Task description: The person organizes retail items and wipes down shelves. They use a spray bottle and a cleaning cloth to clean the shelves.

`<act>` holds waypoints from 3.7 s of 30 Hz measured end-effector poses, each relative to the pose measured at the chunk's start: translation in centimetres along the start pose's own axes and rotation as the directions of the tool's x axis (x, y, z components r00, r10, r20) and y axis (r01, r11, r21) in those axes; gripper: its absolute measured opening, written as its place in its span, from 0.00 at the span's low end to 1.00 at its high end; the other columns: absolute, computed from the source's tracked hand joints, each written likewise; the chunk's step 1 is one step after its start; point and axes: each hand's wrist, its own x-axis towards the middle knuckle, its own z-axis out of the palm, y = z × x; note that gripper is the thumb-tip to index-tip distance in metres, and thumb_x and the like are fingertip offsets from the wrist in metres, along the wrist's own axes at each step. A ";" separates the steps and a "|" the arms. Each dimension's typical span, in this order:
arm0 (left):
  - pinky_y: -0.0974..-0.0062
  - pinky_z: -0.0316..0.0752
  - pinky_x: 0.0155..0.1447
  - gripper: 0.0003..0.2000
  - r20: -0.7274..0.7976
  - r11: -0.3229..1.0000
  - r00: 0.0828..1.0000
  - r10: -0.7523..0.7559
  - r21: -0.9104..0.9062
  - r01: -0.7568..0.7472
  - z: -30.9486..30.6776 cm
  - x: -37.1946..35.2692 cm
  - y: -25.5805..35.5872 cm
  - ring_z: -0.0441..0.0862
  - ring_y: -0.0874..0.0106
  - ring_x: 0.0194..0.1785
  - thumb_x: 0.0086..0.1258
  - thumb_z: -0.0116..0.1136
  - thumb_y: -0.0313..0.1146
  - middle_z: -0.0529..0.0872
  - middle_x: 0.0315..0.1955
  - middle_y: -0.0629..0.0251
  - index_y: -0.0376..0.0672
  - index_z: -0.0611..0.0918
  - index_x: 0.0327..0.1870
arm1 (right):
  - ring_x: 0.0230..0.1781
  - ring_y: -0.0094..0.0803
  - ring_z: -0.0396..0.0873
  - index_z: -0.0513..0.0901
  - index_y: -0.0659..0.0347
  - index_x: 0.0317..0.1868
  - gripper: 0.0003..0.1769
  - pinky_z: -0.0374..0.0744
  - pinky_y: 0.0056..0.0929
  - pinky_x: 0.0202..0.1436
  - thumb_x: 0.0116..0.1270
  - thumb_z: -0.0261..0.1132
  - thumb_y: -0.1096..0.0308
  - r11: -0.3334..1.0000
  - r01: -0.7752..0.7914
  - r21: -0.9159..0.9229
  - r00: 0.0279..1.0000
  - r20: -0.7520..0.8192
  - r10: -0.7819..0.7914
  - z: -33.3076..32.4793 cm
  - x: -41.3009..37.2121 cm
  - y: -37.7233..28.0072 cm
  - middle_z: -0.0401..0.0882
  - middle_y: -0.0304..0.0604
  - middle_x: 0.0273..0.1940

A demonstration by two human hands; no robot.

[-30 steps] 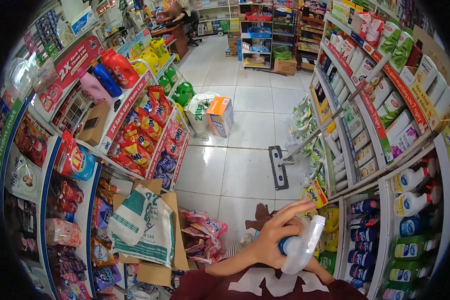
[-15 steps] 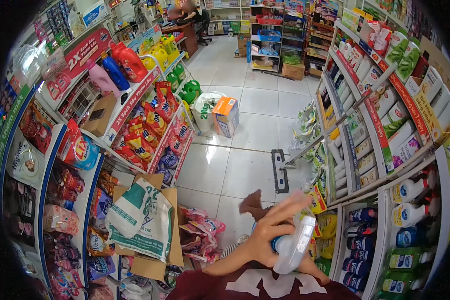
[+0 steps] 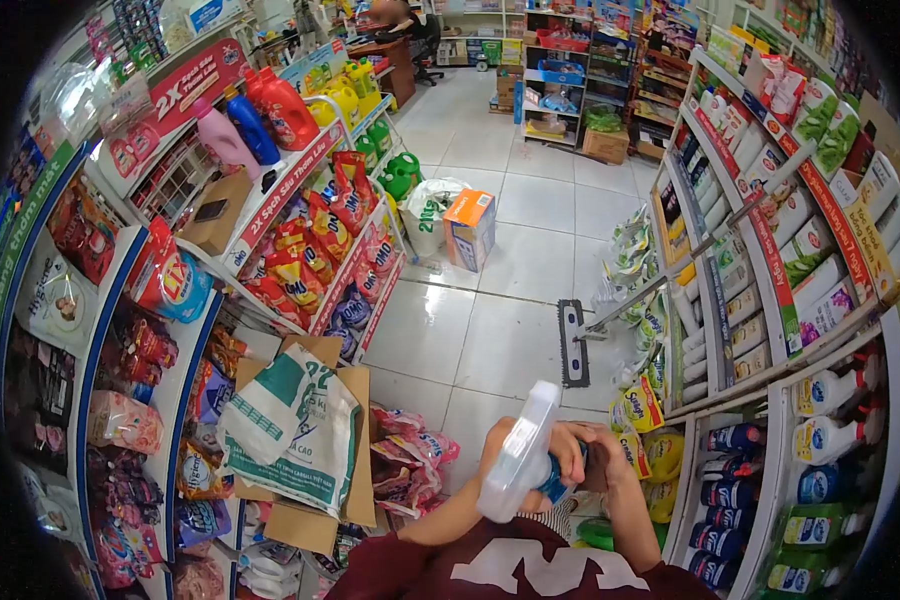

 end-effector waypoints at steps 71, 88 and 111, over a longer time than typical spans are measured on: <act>0.69 0.71 0.40 0.12 0.164 0.997 0.986 -0.010 0.080 -0.003 -3.3 -0.2 2.4 0.79 0.67 0.28 0.41 0.67 0.33 0.82 0.24 0.60 0.38 0.78 0.25 | 0.53 0.35 0.69 0.66 0.59 0.57 0.23 0.67 0.38 0.58 0.65 0.54 0.57 0.782 -0.199 0.591 0.979 0.156 0.132 1.0 0.5 8.0 0.72 0.44 0.50; 0.71 0.69 0.30 0.21 0.406 0.977 0.889 -0.212 0.080 0.197 -0.6 -1.5 -0.1 0.75 0.59 0.24 0.46 0.61 0.42 0.78 0.23 0.54 0.31 0.77 0.34 | 0.52 0.32 0.70 0.70 0.61 0.51 0.24 0.69 0.34 0.56 0.66 0.51 0.50 0.914 -0.157 0.375 0.968 -0.128 0.218 -0.2 0.3 10.4 0.73 0.41 0.48; 0.77 0.71 0.39 0.14 -0.279 0.856 0.901 -0.333 0.311 0.413 1.1 -2.2 -1.8 0.75 0.77 0.31 0.47 0.66 0.30 0.81 0.28 0.66 0.36 0.79 0.35 | 0.52 0.36 0.71 0.69 0.61 0.53 0.23 0.68 0.36 0.59 0.67 0.48 0.52 0.898 -0.134 0.418 0.946 -0.215 0.241 -0.6 1.4 13.7 0.74 0.44 0.49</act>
